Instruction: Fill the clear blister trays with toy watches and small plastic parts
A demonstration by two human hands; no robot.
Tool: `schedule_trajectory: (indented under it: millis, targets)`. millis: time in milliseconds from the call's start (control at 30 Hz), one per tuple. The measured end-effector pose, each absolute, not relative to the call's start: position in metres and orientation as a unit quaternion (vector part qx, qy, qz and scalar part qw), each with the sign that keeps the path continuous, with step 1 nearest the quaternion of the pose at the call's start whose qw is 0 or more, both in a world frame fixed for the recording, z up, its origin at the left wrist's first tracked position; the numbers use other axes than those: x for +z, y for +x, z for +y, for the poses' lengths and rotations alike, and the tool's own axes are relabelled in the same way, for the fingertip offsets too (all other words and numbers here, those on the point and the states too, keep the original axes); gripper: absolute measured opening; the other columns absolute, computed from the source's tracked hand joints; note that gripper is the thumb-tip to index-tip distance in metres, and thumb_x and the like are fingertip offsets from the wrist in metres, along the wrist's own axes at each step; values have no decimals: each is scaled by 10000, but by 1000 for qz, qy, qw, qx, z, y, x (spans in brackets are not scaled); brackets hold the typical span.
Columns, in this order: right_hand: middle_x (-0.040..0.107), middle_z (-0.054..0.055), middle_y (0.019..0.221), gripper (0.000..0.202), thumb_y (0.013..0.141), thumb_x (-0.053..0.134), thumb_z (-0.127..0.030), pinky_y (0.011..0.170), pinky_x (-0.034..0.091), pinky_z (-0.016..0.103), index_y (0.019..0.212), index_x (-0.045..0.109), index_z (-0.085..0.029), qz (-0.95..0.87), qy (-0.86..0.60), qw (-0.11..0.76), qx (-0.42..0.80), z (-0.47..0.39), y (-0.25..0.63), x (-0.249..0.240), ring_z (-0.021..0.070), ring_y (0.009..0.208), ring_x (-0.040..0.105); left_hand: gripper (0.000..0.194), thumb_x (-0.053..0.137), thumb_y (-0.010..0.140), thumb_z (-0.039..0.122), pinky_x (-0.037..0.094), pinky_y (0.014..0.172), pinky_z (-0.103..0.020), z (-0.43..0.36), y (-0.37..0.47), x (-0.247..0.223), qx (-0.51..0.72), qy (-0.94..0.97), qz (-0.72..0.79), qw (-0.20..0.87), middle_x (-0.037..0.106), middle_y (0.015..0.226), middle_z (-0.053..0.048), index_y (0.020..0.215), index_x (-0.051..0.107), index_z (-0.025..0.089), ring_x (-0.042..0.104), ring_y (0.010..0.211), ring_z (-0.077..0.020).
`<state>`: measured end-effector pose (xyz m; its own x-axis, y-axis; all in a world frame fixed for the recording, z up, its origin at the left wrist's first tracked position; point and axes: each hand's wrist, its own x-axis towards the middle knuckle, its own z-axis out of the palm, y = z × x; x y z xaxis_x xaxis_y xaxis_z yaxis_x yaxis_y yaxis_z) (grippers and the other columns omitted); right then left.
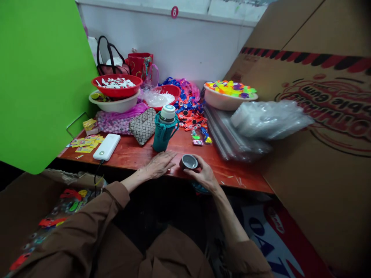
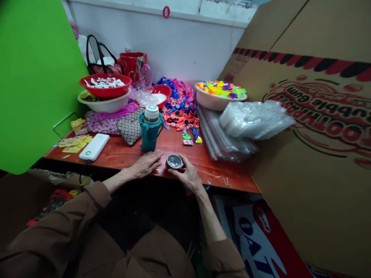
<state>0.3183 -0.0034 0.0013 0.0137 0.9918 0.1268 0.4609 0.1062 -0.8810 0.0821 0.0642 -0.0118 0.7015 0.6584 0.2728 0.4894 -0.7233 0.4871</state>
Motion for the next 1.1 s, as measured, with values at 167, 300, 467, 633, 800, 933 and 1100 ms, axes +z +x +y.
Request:
schedule_trajectory:
  millis: [167, 300, 467, 633, 800, 933, 1100]
  targets:
    - [682, 106, 1234, 619, 727, 810, -433, 977, 554, 465, 1259, 585, -211, -616, -590, 412, 321, -21, 325, 7, 293, 1139, 653, 661, 398, 1031, 518, 213, 1230, -543, 53, 72, -17, 141, 932, 298, 154, 401, 1579, -220, 1512, 395, 65, 317, 1503, -320]
    - [677, 116, 1237, 643, 731, 819, -450, 1007, 523, 488, 1268, 566, -200, -618, -607, 401, 297, -32, 332, 2, 304, 1144, 647, 719, 443, 1011, 530, 126, 1242, -573, 23, 62, -23, 139, 945, 265, 129, 313, 1609, -250, 1530, 360, 39, 221, 1532, -346]
    - [677, 116, 1242, 651, 741, 812, -470, 1010, 517, 481, 1276, 562, -198, -633, -607, 388, 284, -39, 333, 12, 311, 1143, 651, 641, 474, 1011, 490, 131, 1262, -496, -47, 37, -66, 68, 954, 72, 283, 390, 1593, -181, 1558, 370, 173, 295, 1517, -289]
    - [684, 106, 1264, 619, 733, 821, -440, 1047, 494, 479, 1259, 585, -213, -664, -590, 370, 274, -42, 328, 40, 335, 1209, 628, 700, 654, 895, 324, 320, 1179, -544, -63, 22, -141, -81, 873, 273, 397, 456, 1568, -139, 1545, 403, 260, 422, 1441, -356]
    - [679, 83, 1268, 643, 726, 838, -409, 1048, 505, 447, 1292, 587, -237, -696, -539, 356, 313, -44, 320, 74, 306, 1201, 635, 632, 581, 887, 309, 351, 1180, -488, -34, 30, -185, -120, 816, 398, 401, 496, 1543, -116, 1505, 466, 235, 425, 1444, -321]
    - [678, 75, 1271, 725, 691, 876, -419, 1044, 518, 447, 1334, 583, -257, -711, -495, 359, 349, -53, 312, 109, 300, 1186, 646, 637, 689, 779, 374, 482, 1068, -481, -32, 29, -201, -183, 787, 423, 409, 623, 1416, -117, 1393, 595, 237, 580, 1304, -356]
    - [687, 81, 1241, 780, 656, 897, -495, 958, 569, 383, 1336, 601, -255, -746, -437, 342, 368, -69, 304, 152, 288, 1123, 673, 492, 646, 829, 364, 503, 1035, -476, -34, 28, -203, -156, 795, 431, 397, 672, 1335, -130, 1299, 662, 219, 615, 1255, -356]
